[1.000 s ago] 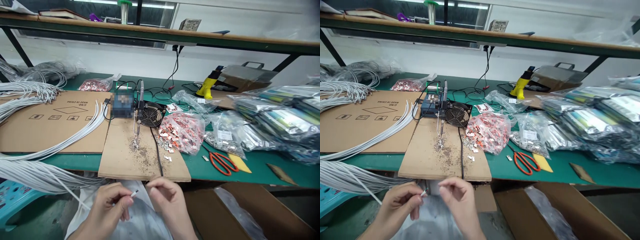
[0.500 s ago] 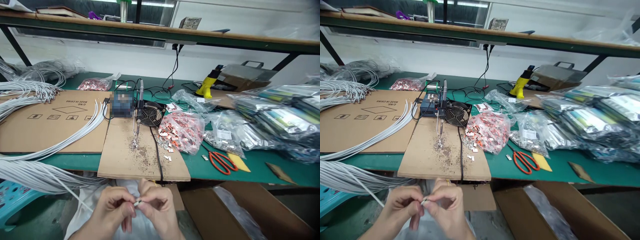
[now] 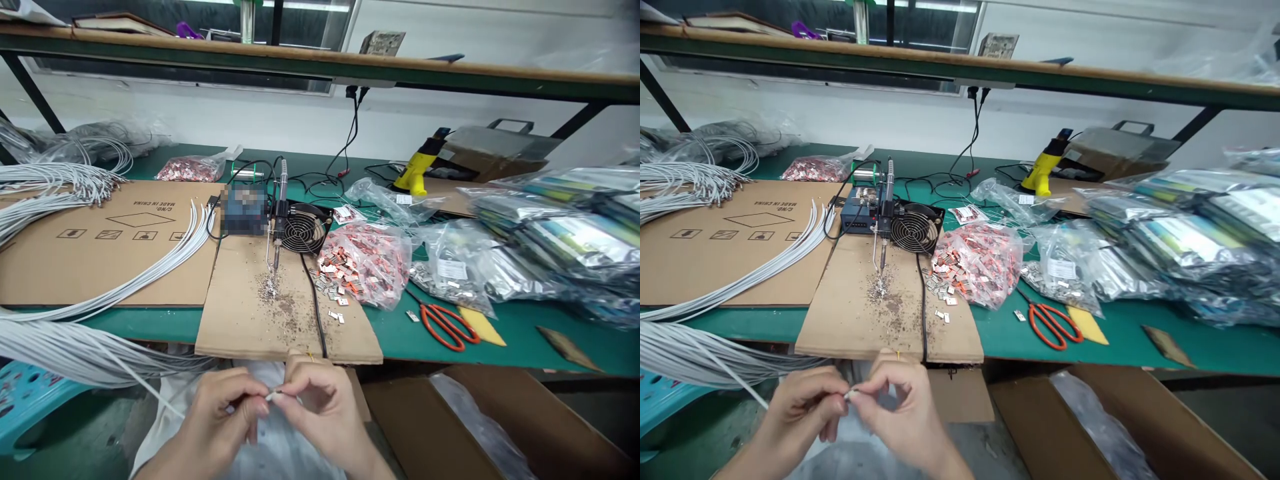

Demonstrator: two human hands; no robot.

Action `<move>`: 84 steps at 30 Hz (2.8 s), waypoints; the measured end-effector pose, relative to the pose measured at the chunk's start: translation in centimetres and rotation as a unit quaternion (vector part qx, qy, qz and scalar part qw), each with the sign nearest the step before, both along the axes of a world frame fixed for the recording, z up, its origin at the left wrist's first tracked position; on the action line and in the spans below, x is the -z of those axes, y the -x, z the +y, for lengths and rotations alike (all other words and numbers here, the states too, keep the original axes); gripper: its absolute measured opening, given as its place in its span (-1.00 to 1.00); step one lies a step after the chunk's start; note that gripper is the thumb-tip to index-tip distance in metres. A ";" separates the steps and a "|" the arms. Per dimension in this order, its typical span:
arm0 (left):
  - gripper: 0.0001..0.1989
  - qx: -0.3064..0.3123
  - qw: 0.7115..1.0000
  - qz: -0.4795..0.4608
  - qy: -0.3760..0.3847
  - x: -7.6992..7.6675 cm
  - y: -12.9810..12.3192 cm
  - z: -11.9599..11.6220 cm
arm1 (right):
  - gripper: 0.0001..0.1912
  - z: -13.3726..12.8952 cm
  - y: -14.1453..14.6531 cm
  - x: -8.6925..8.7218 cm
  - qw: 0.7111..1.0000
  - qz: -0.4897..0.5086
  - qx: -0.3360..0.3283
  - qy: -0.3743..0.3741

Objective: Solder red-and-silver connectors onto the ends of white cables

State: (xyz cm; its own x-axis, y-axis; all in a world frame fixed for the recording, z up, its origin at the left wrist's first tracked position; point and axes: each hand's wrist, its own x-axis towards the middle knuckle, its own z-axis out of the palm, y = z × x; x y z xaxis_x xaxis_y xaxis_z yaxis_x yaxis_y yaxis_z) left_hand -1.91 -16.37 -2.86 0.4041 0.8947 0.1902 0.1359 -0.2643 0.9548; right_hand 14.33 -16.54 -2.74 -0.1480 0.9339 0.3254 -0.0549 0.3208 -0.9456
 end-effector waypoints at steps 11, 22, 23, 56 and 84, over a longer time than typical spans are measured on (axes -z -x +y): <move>-0.52 0.052 0.939 -0.149 0.305 0.0 -0.2 0.0 | -0.76 -0.5 1.3 1.0 0.966 0.228 0.118 0.028; -0.55 0.185 0.898 -0.121 0.381 0.0 0.6 0.2 | -0.92 1.4 -2.1 -4.4 0.933 -0.319 -0.158 -0.046; -0.55 0.190 0.898 -0.119 0.379 0.1 0.5 0.3 | -0.92 1.4 -2.1 -4.4 0.932 -0.320 -0.165 -0.050; -0.73 0.010 0.995 0.098 0.000 0.7 0.6 -0.1 | -0.93 0.8 -0.8 0.5 0.987 -0.073 0.008 0.140; -0.67 -0.063 0.996 -0.009 0.070 0.6 -0.5 -0.2 | -0.84 0.4 1.0 0.5 0.988 0.057 0.042 0.134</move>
